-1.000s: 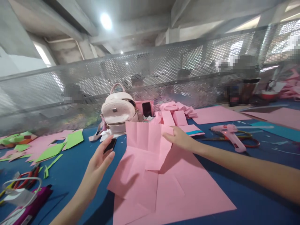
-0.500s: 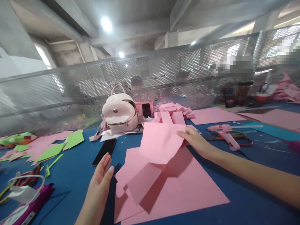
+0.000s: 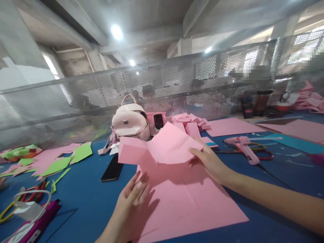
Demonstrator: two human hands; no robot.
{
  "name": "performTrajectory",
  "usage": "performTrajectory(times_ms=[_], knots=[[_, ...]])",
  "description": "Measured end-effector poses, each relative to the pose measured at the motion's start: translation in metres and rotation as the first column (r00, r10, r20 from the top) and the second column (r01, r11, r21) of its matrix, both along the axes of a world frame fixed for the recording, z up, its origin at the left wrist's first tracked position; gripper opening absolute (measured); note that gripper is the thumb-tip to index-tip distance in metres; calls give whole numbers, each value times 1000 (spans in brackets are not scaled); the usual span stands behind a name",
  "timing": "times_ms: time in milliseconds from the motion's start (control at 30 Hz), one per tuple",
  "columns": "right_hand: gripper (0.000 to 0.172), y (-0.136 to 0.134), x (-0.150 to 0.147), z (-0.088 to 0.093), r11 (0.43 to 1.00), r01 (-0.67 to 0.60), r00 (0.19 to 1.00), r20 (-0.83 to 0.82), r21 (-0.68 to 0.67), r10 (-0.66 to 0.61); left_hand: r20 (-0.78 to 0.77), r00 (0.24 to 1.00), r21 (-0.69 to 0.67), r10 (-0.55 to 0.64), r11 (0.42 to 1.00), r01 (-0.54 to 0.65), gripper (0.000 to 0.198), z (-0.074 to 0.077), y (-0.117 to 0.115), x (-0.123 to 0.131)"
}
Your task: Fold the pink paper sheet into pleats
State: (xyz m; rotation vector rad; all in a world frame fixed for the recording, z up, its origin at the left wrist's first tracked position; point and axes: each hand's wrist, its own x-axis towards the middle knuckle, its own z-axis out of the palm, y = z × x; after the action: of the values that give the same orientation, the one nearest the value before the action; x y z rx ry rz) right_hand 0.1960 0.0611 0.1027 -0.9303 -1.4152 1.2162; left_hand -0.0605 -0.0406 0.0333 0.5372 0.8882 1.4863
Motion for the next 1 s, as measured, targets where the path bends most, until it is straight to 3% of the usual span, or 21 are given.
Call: performTrajectory(times_ms=[67, 133, 233, 300, 433, 467, 533, 600, 667, 700, 867, 1000], knots=[[64, -10, -1, -4, 1000, -25, 998, 52, -20, 26, -87, 982, 48, 166, 986, -162, 36, 14, 15, 5], [71, -22, 0, -11, 997, -70, 989, 129, -20, 72, -121, 965, 41, 232, 973, -229, 34, 23, 29, 4], [68, -40, 4, -27, 981, -195, 960, 206, 8, 190, -159, 953, 22, 259, 966, -259, 33, 27, 41, 1], [65, -52, 10, -38, 960, -261, 931, 288, 97, 224, -184, 947, 20, 262, 965, -263, 28, 26, 43, 0], [97, -66, 23, -39, 915, -400, 764, 573, 59, 297, -259, 933, 22, 249, 968, -252, 29, 23, 42, -2], [89, -64, 27, -35, 903, -422, 758, 578, 79, 304, -278, 929, 40, 244, 969, -242, 32, 24, 43, -3], [55, -54, 35, -21, 922, -346, 841, 494, 175, 222, -315, 922, 92, 224, 974, -206, 37, 28, 44, -7], [63, -37, 43, -7, 937, -249, 899, 418, 246, 129, -360, 914, 126, 185, 981, -149, 39, 34, 46, -9], [56, -18, 48, 3, 934, -104, 936, 351, 341, -24, -410, 899, 142, 153, 984, -103, 39, 39, 48, -10], [50, -9, 49, 5, 931, -93, 930, 366, 353, -45, -431, 891, 147, 140, 986, -84, 39, 40, 50, -9], [30, 15, 34, -9, 943, -290, 819, 551, 162, 157, -469, 880, 176, 77, 984, 8, 50, 33, 60, 2], [17, 23, 19, -28, 935, -313, 786, 598, 165, 157, -473, 880, 186, 43, 981, 52, 50, 24, 66, 9]])
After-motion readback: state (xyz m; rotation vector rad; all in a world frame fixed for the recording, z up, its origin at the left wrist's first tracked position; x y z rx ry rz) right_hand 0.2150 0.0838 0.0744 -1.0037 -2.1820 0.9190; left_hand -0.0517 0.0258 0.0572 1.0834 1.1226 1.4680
